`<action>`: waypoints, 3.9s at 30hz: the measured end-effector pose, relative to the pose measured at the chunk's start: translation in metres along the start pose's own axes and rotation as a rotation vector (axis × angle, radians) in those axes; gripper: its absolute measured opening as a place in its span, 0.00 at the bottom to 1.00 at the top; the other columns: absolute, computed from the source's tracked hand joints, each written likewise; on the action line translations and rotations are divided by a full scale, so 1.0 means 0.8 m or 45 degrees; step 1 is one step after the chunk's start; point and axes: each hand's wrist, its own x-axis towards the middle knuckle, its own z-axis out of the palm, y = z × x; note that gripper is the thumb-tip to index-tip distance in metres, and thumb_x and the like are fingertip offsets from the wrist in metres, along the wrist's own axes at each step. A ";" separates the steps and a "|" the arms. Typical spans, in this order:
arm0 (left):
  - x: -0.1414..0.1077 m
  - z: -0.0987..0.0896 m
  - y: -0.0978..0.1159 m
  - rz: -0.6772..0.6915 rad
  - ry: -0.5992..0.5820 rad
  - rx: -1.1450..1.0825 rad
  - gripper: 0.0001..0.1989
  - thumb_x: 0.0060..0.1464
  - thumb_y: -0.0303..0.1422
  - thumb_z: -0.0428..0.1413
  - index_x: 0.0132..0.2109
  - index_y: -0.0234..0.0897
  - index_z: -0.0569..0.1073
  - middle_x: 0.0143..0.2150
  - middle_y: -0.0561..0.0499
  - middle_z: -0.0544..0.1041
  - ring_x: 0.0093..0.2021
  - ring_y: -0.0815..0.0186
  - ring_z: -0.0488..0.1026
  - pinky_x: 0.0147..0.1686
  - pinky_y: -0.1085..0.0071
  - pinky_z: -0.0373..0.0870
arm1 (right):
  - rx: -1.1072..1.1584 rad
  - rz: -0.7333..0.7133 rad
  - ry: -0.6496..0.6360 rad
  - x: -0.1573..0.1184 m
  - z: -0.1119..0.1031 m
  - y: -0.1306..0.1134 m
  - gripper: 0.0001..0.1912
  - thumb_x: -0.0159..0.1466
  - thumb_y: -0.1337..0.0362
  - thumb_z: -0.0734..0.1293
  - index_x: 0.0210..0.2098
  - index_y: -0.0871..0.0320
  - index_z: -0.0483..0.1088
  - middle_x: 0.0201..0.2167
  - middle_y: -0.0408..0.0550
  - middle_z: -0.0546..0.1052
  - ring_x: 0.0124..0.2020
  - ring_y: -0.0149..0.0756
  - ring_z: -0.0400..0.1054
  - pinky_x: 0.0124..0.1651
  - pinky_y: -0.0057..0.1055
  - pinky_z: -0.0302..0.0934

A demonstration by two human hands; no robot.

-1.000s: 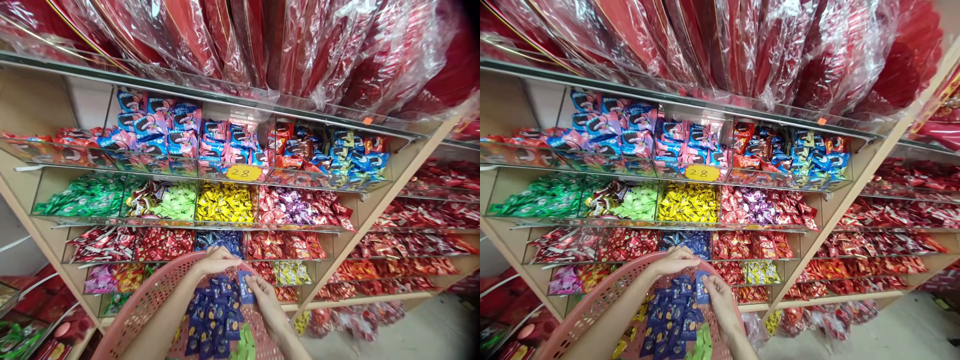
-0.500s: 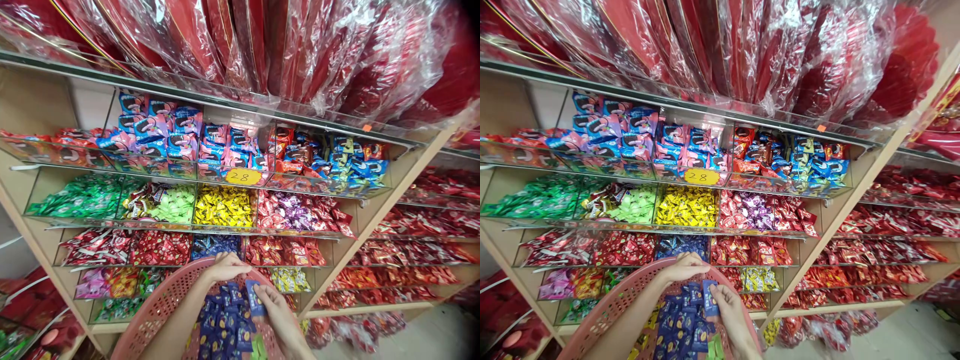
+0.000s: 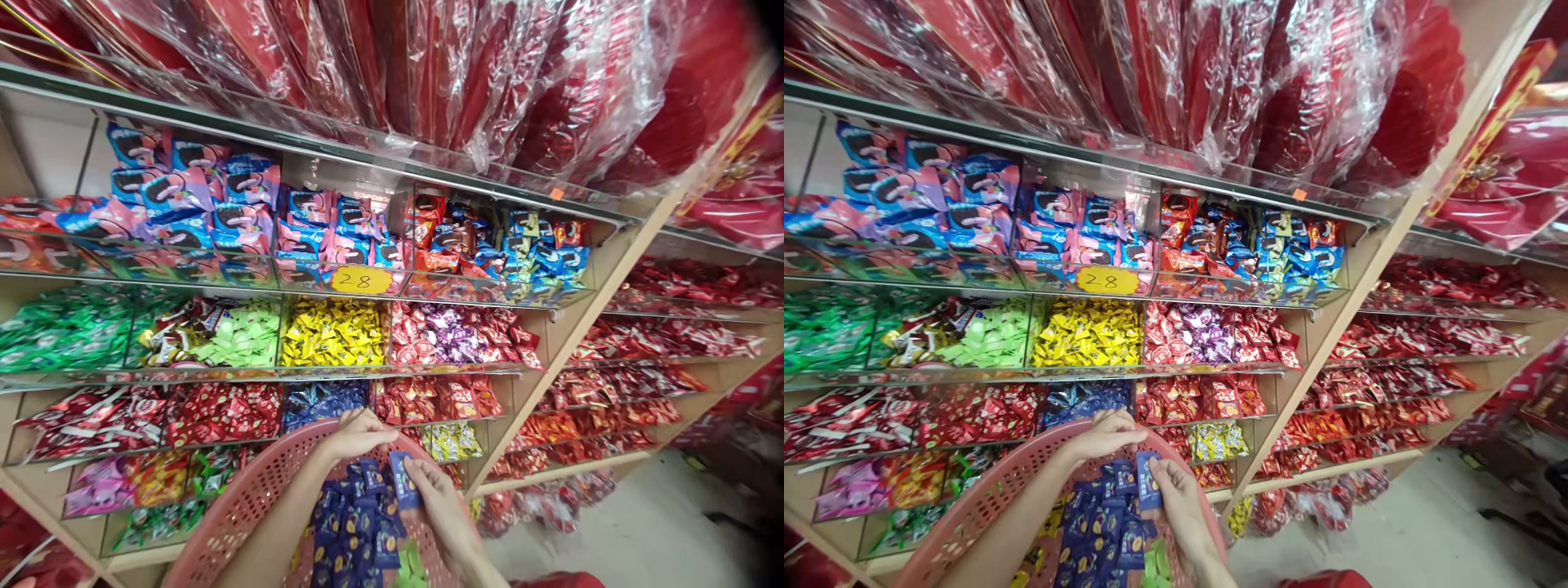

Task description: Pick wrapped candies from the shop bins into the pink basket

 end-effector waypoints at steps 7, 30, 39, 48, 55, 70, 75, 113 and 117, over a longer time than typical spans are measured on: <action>0.009 0.004 0.009 0.041 -0.002 0.069 0.28 0.48 0.57 0.42 0.25 0.41 0.75 0.33 0.52 0.73 0.42 0.61 0.64 0.48 0.64 0.50 | 0.037 -0.023 0.009 -0.005 -0.009 -0.009 0.16 0.52 0.50 0.66 0.27 0.58 0.68 0.22 0.41 0.67 0.21 0.27 0.60 0.22 0.24 0.58; 0.000 -0.005 0.017 0.116 0.059 0.068 0.25 0.50 0.53 0.44 0.25 0.41 0.75 0.33 0.56 0.74 0.40 0.63 0.66 0.45 0.68 0.53 | 0.204 -0.222 0.019 0.000 -0.016 -0.013 0.13 0.51 0.55 0.69 0.25 0.59 0.69 0.21 0.39 0.67 0.22 0.25 0.57 0.26 0.23 0.53; -0.020 -0.021 -0.003 0.060 0.127 0.004 0.27 0.51 0.53 0.42 0.24 0.40 0.73 0.31 0.56 0.74 0.37 0.63 0.68 0.45 0.68 0.54 | -0.042 -0.186 -0.104 0.008 0.012 -0.012 0.17 0.48 0.53 0.70 0.30 0.58 0.67 0.25 0.40 0.69 0.24 0.25 0.60 0.27 0.23 0.56; -0.036 -0.031 0.002 -0.037 0.178 -0.019 0.30 0.51 0.55 0.39 0.23 0.41 0.75 0.31 0.56 0.75 0.39 0.62 0.68 0.51 0.63 0.48 | -0.162 -0.218 -0.189 0.011 0.023 0.002 0.25 0.48 0.57 0.70 0.42 0.57 0.61 0.22 0.36 0.66 0.24 0.27 0.60 0.30 0.26 0.54; -0.041 -0.035 -0.005 -0.047 0.172 -0.011 0.29 0.52 0.54 0.39 0.24 0.42 0.75 0.32 0.57 0.75 0.38 0.64 0.68 0.50 0.65 0.48 | -0.423 -0.254 -0.164 0.013 0.023 0.013 0.22 0.50 0.57 0.68 0.38 0.55 0.54 0.19 0.34 0.63 0.21 0.27 0.58 0.24 0.25 0.48; -0.058 -0.041 -0.012 -0.100 0.218 -0.063 0.30 0.51 0.55 0.39 0.23 0.42 0.75 0.36 0.56 0.75 0.43 0.61 0.66 0.53 0.63 0.44 | -0.717 -0.114 -0.294 0.010 0.028 0.027 0.14 0.44 0.68 0.66 0.25 0.55 0.55 0.16 0.33 0.59 0.18 0.25 0.51 0.22 0.24 0.46; -0.065 -0.044 -0.015 -0.099 0.209 -0.076 0.30 0.52 0.54 0.38 0.23 0.42 0.75 0.36 0.56 0.75 0.44 0.61 0.66 0.53 0.64 0.44 | -0.820 -0.012 -0.343 0.006 0.034 0.026 0.12 0.43 0.72 0.64 0.23 0.56 0.55 0.16 0.34 0.60 0.18 0.24 0.51 0.22 0.23 0.45; -0.100 -0.061 -0.047 -0.287 0.336 -0.134 0.28 0.51 0.55 0.40 0.23 0.43 0.75 0.38 0.56 0.75 0.47 0.59 0.65 0.56 0.61 0.41 | -1.312 -0.056 -0.338 0.039 0.076 0.061 0.13 0.44 0.74 0.67 0.19 0.57 0.56 0.16 0.35 0.62 0.19 0.24 0.54 0.22 0.23 0.45; -0.106 -0.062 -0.053 -0.308 0.341 -0.154 0.28 0.51 0.54 0.40 0.23 0.43 0.74 0.37 0.56 0.75 0.46 0.59 0.65 0.56 0.59 0.38 | -1.349 -0.051 -0.332 0.042 0.083 0.065 0.13 0.44 0.75 0.67 0.19 0.57 0.56 0.18 0.36 0.62 0.19 0.25 0.53 0.22 0.23 0.45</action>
